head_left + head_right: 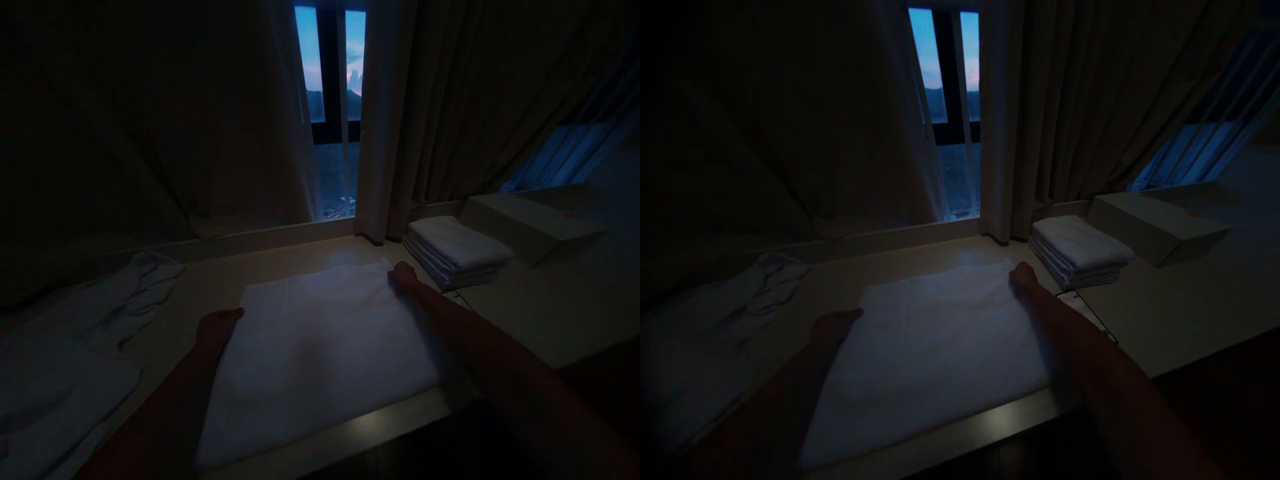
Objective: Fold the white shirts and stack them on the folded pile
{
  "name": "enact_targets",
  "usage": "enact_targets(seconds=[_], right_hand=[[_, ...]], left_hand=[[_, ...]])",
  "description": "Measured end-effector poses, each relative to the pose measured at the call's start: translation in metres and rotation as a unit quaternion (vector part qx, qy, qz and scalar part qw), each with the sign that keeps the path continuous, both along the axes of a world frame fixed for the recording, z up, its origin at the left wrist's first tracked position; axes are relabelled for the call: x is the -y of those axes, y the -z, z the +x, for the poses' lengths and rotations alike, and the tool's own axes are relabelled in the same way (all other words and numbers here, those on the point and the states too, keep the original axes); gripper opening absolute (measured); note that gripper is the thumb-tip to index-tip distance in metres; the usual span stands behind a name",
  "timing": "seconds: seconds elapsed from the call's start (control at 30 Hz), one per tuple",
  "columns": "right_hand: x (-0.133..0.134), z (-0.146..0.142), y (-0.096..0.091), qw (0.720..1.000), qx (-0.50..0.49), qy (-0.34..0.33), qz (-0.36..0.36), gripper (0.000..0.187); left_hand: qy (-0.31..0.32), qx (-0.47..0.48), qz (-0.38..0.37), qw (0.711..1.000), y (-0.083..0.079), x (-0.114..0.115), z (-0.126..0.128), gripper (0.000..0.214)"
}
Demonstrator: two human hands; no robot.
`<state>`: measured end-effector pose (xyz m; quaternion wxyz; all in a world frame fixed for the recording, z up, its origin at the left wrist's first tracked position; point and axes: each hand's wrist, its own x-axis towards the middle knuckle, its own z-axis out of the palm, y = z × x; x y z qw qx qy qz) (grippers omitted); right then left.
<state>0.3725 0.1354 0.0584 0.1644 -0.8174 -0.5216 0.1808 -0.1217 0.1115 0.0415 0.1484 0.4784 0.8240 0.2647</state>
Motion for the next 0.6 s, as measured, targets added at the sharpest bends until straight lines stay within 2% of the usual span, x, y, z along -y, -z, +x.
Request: enact_targets(seconds=[0.1,0.17,0.2,0.27,0.33,0.43,0.6], right_hand=[[0.051,-0.008,-0.005,0.993,0.046,-0.077,0.077,0.051],[0.103,-0.008,-0.002,0.957,0.086,-0.238,0.142,0.053],[0.131,-0.006,0.001,0.938,0.096,-0.301,0.145,0.058],[0.184,0.002,0.012,0.918,0.114,-0.368,0.095,0.069],[0.224,0.011,0.025,0.905,0.12,-0.406,0.044,0.077],[0.251,0.019,0.041,0.895,0.131,-0.426,0.026,0.086],[0.257,0.015,0.054,0.886,0.147,-0.437,0.036,0.089]], left_hand=[[0.03,-0.022,0.018,0.999,0.001,0.038,-0.005,0.057],[0.128,-0.086,0.06,0.986,0.006,0.081,-0.009,0.062],[0.205,-0.127,0.074,0.968,0.01,0.106,-0.011,0.062],[0.359,-0.193,0.053,0.912,0.021,0.156,-0.012,0.07],[0.443,-0.233,0.016,0.866,0.031,0.197,-0.011,0.079],[0.458,-0.273,0.003,0.846,0.041,0.23,-0.01,0.086],[0.467,-0.304,0.006,0.83,0.04,0.24,-0.015,0.095]])
